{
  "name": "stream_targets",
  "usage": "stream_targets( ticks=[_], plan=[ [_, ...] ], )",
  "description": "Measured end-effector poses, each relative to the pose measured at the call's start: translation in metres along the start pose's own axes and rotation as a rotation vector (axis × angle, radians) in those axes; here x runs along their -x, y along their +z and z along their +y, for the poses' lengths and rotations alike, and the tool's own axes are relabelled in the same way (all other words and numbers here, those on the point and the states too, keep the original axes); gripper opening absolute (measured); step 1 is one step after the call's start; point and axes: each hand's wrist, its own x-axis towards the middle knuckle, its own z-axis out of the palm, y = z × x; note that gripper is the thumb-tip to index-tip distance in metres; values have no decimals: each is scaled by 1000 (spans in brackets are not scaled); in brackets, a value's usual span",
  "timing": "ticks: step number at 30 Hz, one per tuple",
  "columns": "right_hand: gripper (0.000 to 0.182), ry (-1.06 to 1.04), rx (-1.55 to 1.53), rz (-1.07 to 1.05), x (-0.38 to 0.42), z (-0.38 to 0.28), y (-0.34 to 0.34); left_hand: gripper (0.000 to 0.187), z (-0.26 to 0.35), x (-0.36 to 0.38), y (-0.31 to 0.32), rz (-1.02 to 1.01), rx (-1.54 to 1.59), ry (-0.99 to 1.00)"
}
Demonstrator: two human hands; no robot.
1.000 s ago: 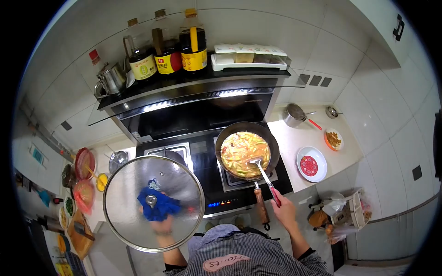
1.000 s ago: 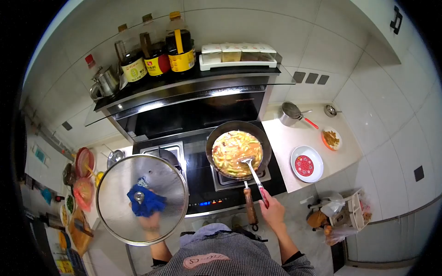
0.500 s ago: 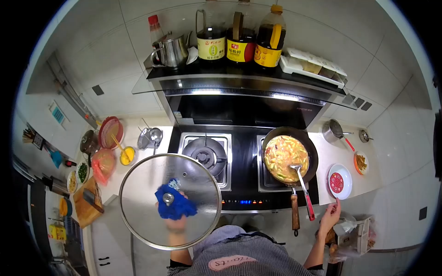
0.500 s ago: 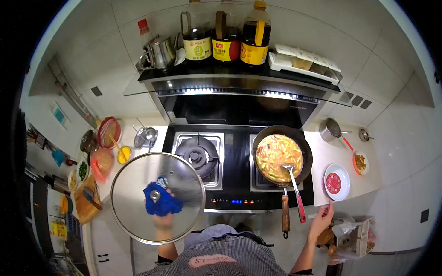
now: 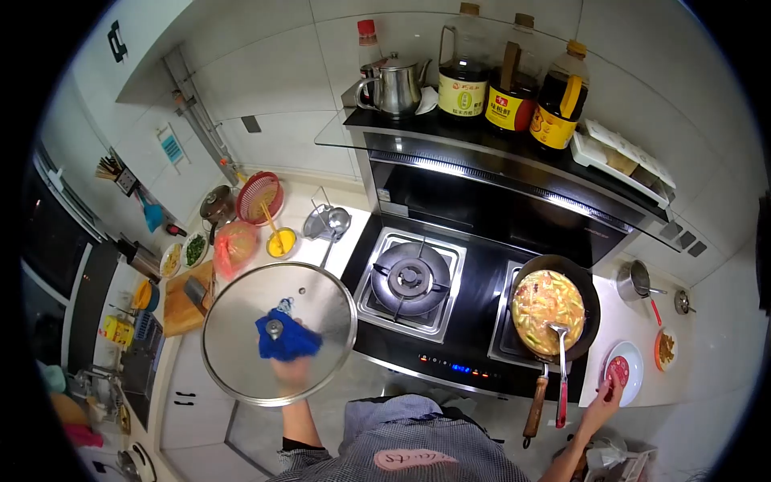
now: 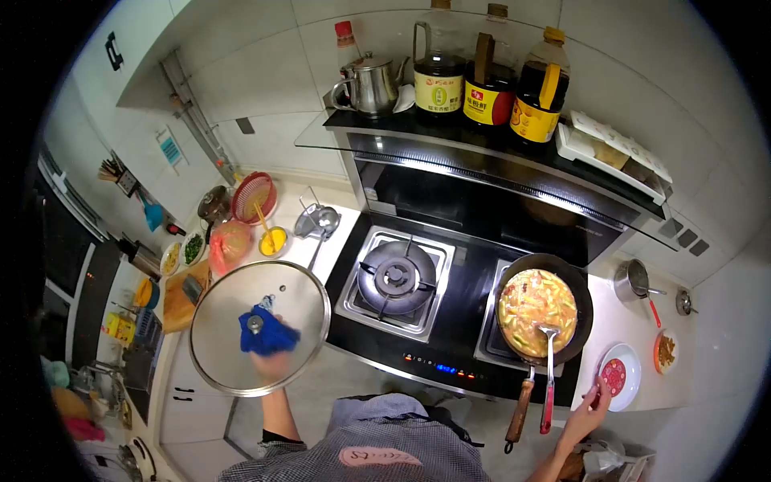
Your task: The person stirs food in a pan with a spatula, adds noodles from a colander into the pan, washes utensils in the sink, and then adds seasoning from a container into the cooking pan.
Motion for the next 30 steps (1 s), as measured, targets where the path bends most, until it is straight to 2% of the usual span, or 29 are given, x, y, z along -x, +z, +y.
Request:
stream_targets(
  ticks=[2,3,5,8,9,16,17,20,24,25,26,28,30],
  plan=[
    [25,-30,33,41,0,10,-7,60,17,-25,-20,-17,57,-16],
    [25,-27,36,40,1,10,-13,56,24,-40,-26,43,-3,47],
    [26,53,111,19,2,6,-20,56,45,-81,-27,42,-20,56],
    [26,6,89,82,9,3,-22,56,71,-146,-29,25,-93,62],
    [26,51,95,90,12,6,-23,56,76,-169,-31,15,-120,50],
    [26,10,148,285,74,-64,11,55,111,-330,-51,-49,-335,-83],
    [28,23,185,255,85,-69,13,55,114,-352,-57,-52,-374,-109],
    [27,116,132,215,112,-98,29,56,110,-415,-72,-90,-501,-196],
    [26,41,271,260,143,-142,51,56,92,-480,-88,-157,-702,-311],
    [25,130,267,254,151,-152,54,56,85,-493,-92,-178,-758,-338],
    [25,130,279,261,157,-161,57,56,78,-504,-96,-197,-817,-361],
    [24,-66,382,280,166,-173,63,56,58,-525,-104,-250,-939,-402],
    [24,-31,386,273,175,-188,67,56,40,-537,-112,-294,-1050,-432]
  ],
)
